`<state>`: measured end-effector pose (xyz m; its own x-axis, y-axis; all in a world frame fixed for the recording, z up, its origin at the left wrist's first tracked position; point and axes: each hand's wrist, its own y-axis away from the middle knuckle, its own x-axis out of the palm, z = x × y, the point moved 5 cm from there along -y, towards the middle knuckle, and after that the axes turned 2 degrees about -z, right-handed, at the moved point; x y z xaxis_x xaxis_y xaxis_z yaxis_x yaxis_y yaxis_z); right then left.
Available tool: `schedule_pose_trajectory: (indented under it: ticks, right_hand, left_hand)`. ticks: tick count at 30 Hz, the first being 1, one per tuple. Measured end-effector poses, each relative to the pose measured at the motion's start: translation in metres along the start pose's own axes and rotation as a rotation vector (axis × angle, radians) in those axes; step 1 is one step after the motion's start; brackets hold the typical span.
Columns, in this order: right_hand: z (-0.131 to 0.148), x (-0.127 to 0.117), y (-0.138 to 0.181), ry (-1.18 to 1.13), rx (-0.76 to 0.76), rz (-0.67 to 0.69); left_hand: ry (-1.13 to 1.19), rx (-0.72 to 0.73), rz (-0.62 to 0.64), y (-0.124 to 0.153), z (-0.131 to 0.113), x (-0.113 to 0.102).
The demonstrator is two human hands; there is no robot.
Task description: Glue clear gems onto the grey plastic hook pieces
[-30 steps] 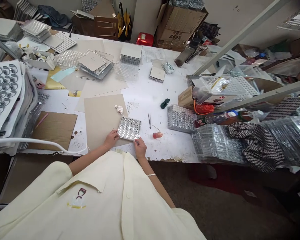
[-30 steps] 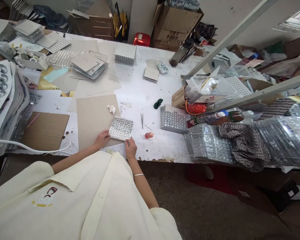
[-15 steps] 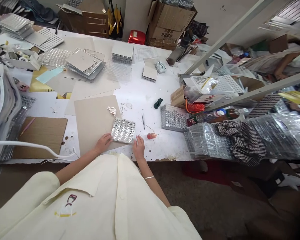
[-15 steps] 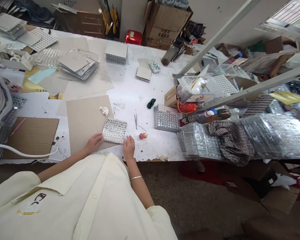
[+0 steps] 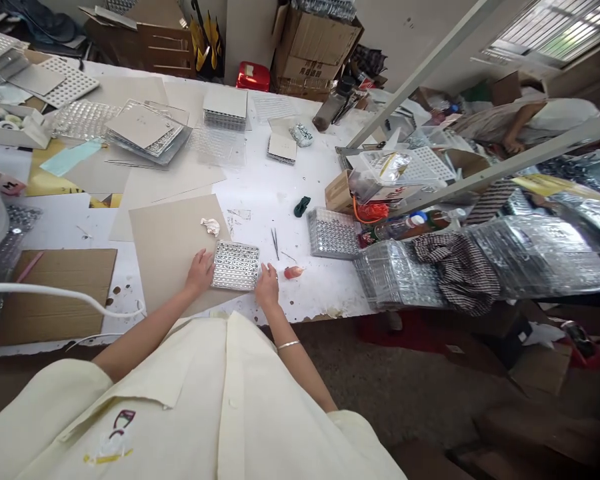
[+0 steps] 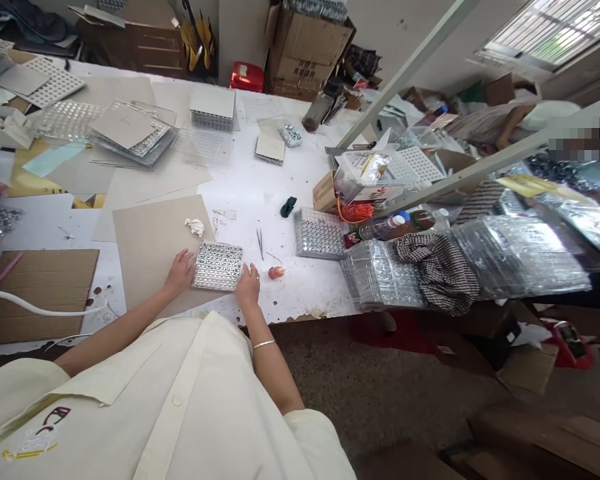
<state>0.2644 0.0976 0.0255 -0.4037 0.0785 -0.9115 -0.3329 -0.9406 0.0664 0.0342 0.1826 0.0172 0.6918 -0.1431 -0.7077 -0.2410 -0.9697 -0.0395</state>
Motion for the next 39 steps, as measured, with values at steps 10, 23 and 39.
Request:
schedule_pose_trajectory:
  ticks: [10, 23, 39]
  right_hand:
    - [0.008, 0.011, -0.001, 0.006, -0.107, 0.024]
    - [-0.003, 0.002, -0.022, -0.17, -0.06, -0.091]
    - [-0.017, 0.012, -0.035, -0.337, 0.303, -0.129]
  left_hand:
    - [-0.066, -0.016, 0.144, -0.012, -0.008, 0.018]
    - [0.014, -0.133, 0.036, -0.01, 0.003, 0.0]
    - [-0.147, -0.016, 0.096, -0.044, -0.008, 0.01]
